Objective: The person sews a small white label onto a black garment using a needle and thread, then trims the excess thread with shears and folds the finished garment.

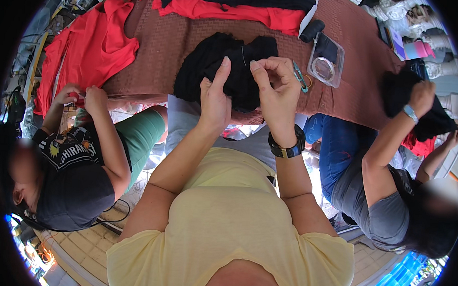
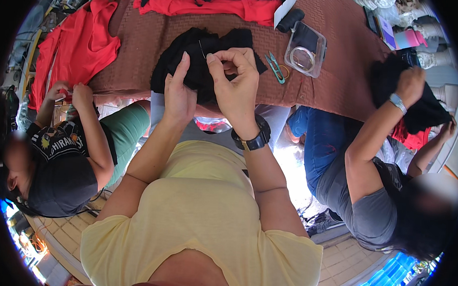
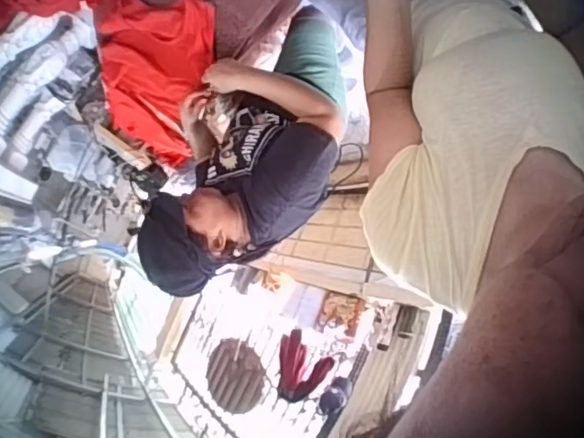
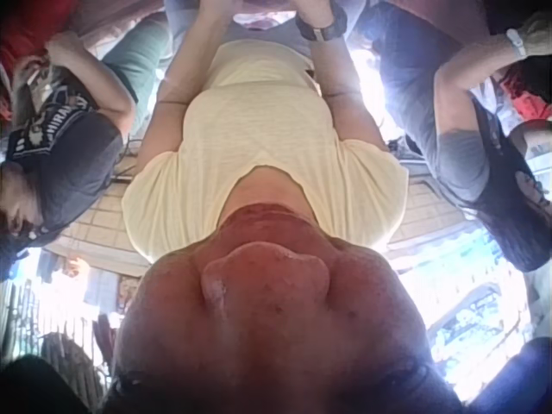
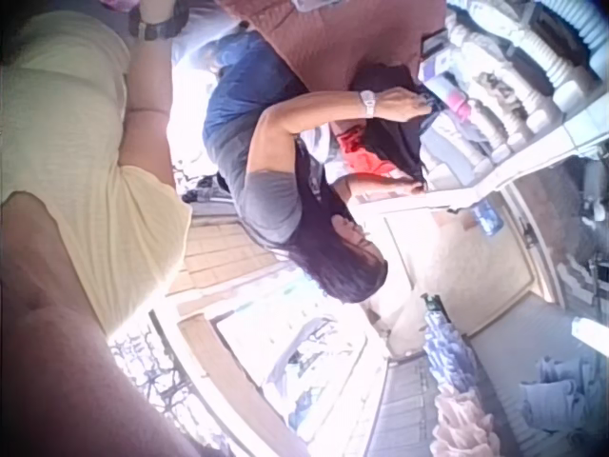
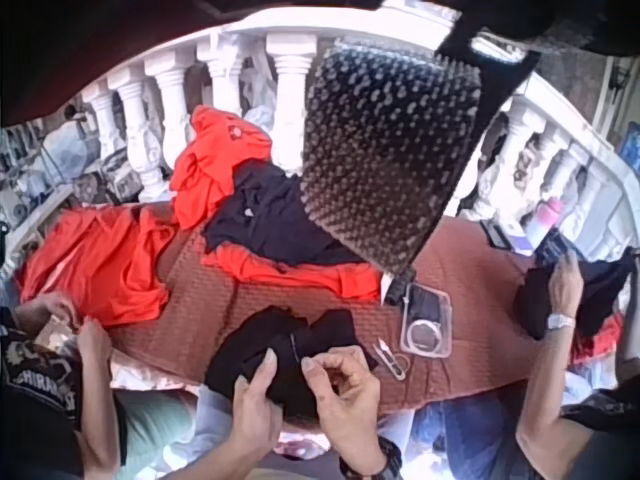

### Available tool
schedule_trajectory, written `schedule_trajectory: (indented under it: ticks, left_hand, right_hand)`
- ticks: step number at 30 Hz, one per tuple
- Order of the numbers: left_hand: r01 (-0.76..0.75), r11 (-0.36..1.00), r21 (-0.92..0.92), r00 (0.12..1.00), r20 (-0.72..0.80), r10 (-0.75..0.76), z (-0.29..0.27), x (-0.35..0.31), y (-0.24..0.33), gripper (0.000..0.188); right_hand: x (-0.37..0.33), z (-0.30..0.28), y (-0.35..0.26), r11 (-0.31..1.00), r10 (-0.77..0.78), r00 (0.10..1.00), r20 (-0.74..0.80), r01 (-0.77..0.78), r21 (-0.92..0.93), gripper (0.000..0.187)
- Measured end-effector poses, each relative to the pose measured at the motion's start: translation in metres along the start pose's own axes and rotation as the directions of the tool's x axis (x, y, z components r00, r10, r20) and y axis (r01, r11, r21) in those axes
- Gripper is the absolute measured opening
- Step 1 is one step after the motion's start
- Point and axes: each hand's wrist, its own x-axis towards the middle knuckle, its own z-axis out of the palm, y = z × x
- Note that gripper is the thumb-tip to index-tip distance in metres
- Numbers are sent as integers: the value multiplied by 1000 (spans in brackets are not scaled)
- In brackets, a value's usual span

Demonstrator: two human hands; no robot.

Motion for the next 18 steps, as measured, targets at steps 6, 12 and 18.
schedule_trajectory:
  ticks: [6,12,18]
  left_hand:
    - [-20,1000,4,999,-47,20,-4,-1,-5,24]
    - [-70,997,45,997,-20,71,-6,-6,-8,25]
    - [-74,997,19,997,-17,74,-9,-11,-13,22]
  right_hand:
    - [-8,1,-10,927,-210,977,47,214,-308,12]
    - [-11,9,-8,930,-198,980,-21,181,-321,12]
    - [-12,9,1,983,-94,996,1,93,-156,10]
